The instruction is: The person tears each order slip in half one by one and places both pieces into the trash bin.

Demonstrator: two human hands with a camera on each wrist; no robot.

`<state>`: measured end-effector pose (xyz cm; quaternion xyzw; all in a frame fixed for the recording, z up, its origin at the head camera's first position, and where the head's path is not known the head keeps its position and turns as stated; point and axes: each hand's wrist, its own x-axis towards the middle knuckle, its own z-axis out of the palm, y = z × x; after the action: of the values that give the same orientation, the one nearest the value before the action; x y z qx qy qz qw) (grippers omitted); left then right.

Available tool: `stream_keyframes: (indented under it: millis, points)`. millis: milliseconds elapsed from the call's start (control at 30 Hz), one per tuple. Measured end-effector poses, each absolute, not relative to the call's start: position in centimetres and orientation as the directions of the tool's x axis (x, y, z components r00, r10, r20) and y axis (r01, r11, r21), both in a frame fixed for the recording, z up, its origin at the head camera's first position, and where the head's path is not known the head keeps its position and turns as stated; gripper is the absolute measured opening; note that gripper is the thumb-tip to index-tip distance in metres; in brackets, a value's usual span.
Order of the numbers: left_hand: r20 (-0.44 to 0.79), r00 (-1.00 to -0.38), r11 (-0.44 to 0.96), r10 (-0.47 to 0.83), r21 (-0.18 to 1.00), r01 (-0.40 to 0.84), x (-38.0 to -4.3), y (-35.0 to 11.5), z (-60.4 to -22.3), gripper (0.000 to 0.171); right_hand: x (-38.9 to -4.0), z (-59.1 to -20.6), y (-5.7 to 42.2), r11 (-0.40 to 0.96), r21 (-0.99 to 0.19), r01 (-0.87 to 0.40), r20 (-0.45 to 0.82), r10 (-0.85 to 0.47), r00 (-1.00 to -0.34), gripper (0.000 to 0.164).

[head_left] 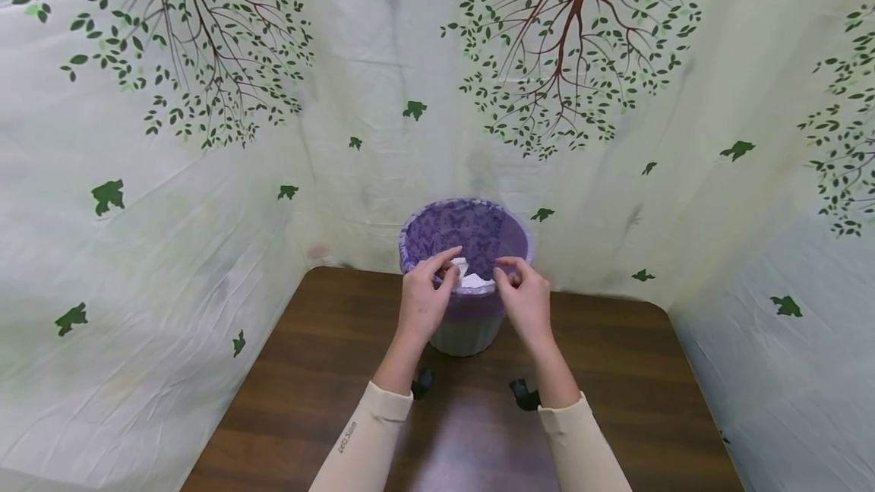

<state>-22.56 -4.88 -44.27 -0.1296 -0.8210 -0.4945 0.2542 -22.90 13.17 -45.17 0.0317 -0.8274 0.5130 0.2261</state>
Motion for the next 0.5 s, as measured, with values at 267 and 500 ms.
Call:
stream_keyframes:
  millis: [267, 500]
  points:
    - [0.587, -0.808, 0.495, -0.04, 0.714, 0.494, -22.5, -5.1, -44.4, 0.027, -22.2, -45.0, 13.3, 0.441, -0.842, -0.31, 0.424, 0.189, -0.886, 0.013]
    - [0.682, -0.728, 0.493, -0.076, 0.66, 0.567, -21.7, -6.3, -44.5, 0.021, -21.4, -45.6, 14.9, 0.472, -0.807, -0.355, 0.502, 0.231, -0.834, 0.012]
